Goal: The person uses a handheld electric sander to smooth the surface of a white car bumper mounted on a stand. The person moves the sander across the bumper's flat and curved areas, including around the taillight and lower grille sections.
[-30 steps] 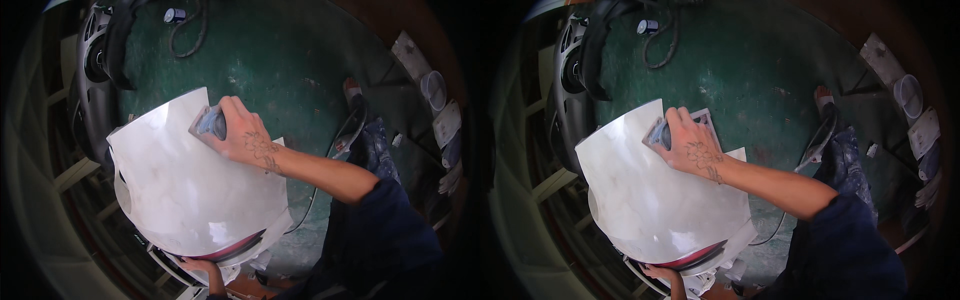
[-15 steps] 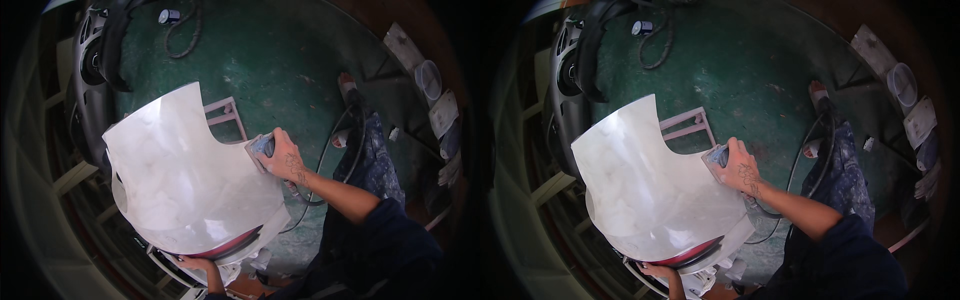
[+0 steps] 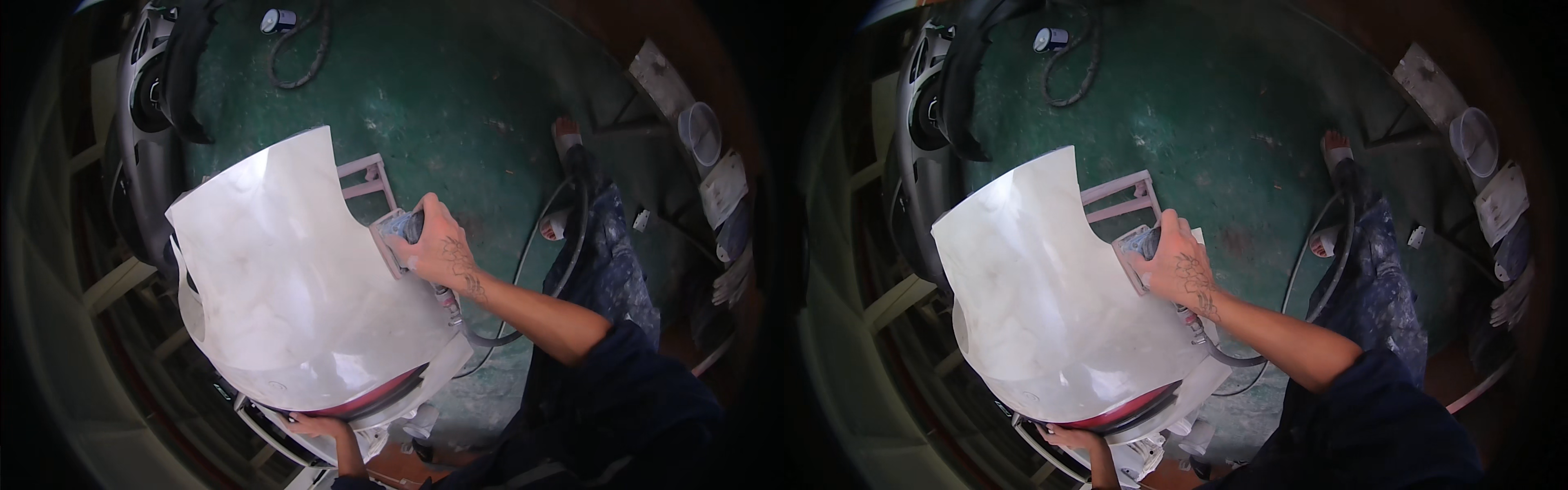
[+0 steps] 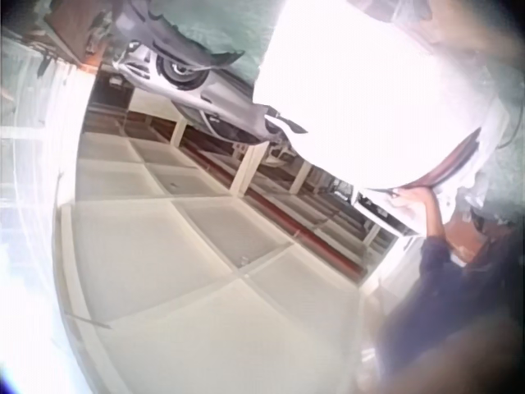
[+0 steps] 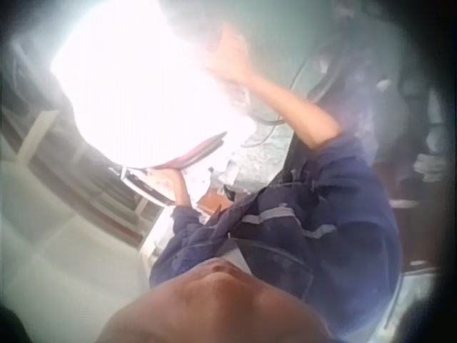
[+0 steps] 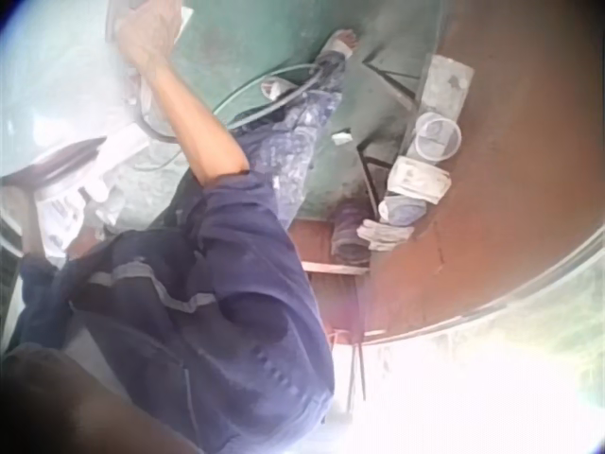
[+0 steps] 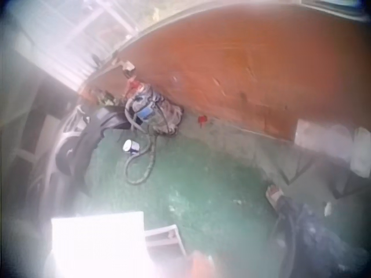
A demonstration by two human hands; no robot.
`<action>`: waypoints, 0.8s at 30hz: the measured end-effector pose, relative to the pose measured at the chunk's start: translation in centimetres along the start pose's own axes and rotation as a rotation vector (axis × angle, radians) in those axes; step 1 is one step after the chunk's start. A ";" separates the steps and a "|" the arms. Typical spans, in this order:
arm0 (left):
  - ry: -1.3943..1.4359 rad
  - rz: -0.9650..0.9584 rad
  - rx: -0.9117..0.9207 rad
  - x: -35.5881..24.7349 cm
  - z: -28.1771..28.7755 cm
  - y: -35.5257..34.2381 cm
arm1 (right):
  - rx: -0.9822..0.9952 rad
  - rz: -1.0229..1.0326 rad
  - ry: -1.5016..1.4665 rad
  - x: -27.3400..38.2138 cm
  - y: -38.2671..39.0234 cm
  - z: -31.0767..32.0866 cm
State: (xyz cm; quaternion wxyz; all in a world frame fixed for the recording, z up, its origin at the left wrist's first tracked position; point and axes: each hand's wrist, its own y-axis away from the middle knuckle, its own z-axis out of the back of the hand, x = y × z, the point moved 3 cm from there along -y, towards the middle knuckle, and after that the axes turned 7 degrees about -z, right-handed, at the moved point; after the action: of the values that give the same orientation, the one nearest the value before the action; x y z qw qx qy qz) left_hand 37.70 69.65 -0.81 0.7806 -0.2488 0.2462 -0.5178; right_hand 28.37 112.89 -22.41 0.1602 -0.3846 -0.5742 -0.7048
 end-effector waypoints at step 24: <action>0.064 -0.052 -0.012 1.9 -0.4 -0.2 | -0.001 0.581 -0.037 8.7 0.8 0.5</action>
State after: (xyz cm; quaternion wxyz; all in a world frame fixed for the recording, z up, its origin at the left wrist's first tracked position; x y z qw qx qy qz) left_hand 37.95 67.75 -1.18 0.7572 -0.2430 0.2676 -0.5440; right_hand 23.36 114.99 -15.54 0.3445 -0.5459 -0.4425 -0.6225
